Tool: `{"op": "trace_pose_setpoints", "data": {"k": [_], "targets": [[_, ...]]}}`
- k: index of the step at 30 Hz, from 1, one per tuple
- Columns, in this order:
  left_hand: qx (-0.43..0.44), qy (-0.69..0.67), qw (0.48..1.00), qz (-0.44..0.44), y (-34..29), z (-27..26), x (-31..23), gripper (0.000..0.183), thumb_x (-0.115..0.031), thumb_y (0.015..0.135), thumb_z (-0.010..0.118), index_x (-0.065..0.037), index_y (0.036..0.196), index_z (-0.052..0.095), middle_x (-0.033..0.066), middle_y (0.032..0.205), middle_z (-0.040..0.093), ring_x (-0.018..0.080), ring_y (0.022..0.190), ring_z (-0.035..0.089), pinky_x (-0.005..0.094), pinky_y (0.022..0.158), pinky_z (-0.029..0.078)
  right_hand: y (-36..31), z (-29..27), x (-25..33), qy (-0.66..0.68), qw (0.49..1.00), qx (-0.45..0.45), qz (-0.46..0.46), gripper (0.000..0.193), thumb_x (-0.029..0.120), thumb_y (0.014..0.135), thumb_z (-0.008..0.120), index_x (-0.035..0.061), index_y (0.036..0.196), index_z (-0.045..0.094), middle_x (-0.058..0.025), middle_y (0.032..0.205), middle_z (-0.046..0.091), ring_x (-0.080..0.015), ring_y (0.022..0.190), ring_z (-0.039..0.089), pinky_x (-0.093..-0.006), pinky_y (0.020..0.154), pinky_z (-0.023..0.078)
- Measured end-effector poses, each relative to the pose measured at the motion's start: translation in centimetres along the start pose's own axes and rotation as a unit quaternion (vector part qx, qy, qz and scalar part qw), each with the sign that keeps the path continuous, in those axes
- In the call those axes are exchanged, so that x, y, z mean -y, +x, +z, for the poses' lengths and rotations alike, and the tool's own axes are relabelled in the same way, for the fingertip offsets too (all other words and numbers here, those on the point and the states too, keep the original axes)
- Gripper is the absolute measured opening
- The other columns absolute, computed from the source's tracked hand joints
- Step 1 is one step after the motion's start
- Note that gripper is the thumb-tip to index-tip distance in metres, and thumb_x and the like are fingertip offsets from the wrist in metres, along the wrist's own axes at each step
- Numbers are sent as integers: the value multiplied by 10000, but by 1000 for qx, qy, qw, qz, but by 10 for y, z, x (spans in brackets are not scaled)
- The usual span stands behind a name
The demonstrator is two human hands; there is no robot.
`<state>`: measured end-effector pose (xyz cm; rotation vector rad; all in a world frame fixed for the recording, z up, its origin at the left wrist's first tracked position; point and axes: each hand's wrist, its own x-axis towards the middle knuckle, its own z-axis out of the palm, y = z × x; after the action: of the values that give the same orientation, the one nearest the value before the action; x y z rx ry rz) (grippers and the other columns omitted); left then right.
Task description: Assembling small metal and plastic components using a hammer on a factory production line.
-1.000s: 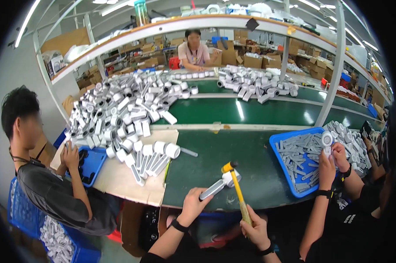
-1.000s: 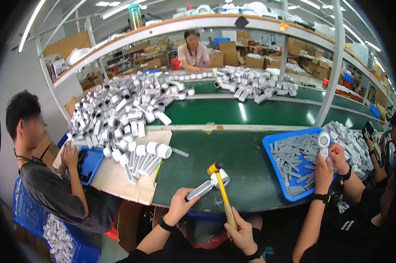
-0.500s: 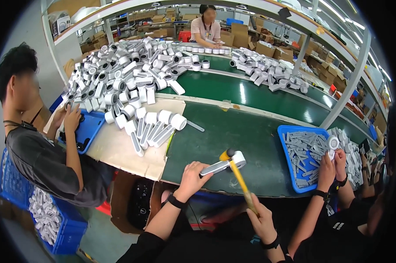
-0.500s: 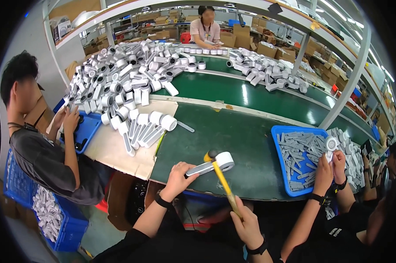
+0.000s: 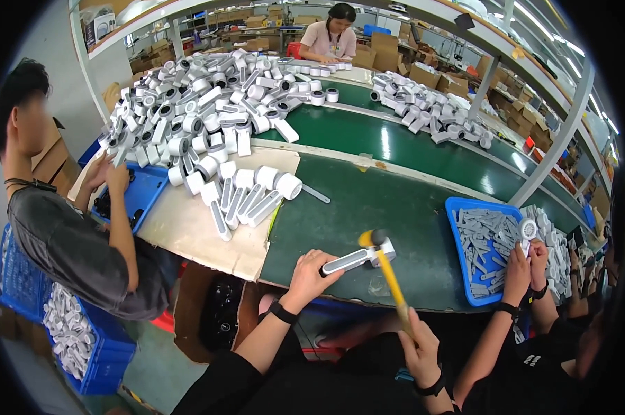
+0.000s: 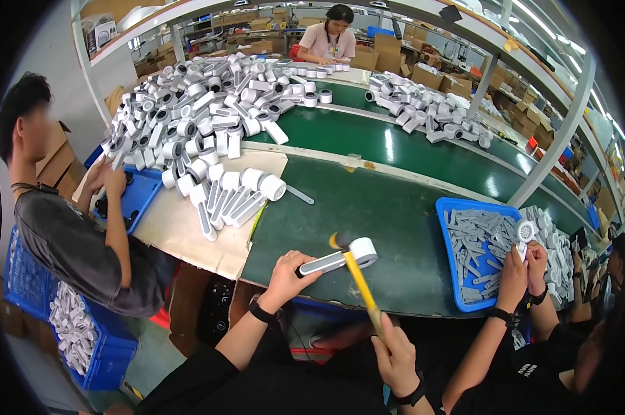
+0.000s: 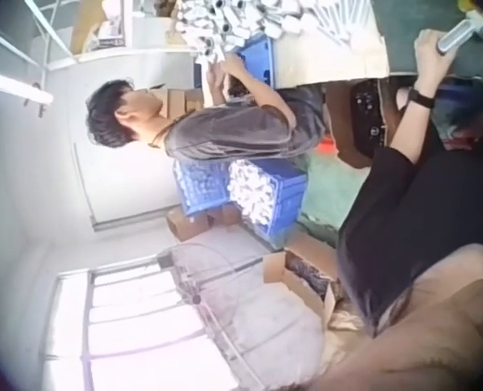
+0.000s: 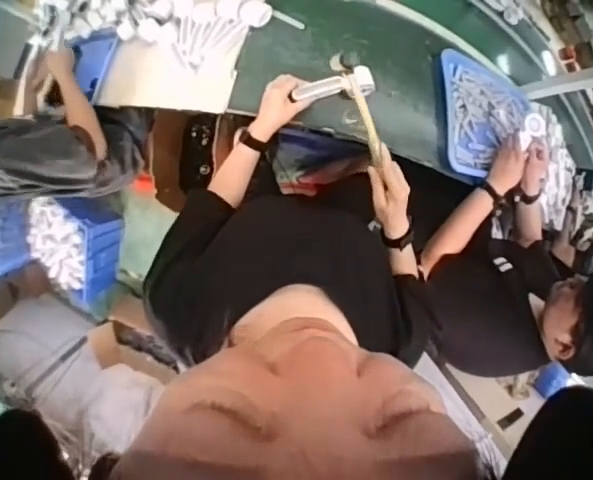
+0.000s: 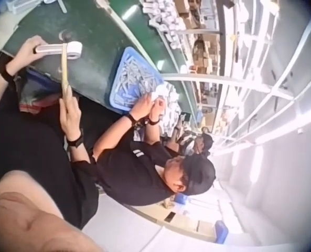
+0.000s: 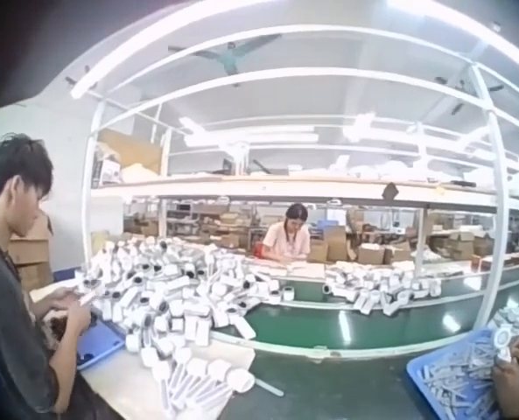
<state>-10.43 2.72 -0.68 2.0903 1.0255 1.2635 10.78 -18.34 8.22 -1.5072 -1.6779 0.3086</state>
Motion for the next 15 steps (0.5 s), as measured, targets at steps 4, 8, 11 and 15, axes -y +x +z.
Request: {"op": "trace_pose_setpoints", "data": {"k": [4, 8, 11, 15], "targets": [[-13, 22, 1000, -8, -2, -3, -3, 225, -215, 732, 804, -111, 912, 718, 39, 824, 616, 262, 883, 587, 390, 800, 436, -2, 7, 0, -50, 991, 103, 68, 527, -45, 852, 641, -22, 1365, 524, -112, 799, 556, -213, 690, 554, -295, 663, 455], [-12, 62, 998, -16, -7, -4, -4, 305, -231, 694, 831, -140, 972, 743, 19, 828, 608, 239, 930, 564, 387, 813, 408, -6, 5, 3, -12, 999, 39, 20, 525, -21, 858, 651, -13, 1367, 525, -108, 789, 544, -220, 696, 553, -295, 656, 449], [-39, 76, 996, -2, -12, -1, -7, 313, -233, 676, 840, -141, 959, 743, 21, 815, 599, 243, 906, 564, 385, 799, 405, -8, 14, 1, 32, 999, -3, -10, 534, -14, 855, 659, -1, 1372, 527, -104, 770, 520, -214, 680, 538, -294, 649, 442], [-37, 92, 995, -34, -15, -3, -2, 308, -223, 661, 846, -139, 939, 744, 24, 802, 589, 243, 882, 562, 381, 794, 401, -8, 13, 6, -26, 994, 95, 50, 538, 20, 869, 664, 72, 1389, 535, -130, 746, 521, -283, 644, 551, -347, 605, 459]]}}
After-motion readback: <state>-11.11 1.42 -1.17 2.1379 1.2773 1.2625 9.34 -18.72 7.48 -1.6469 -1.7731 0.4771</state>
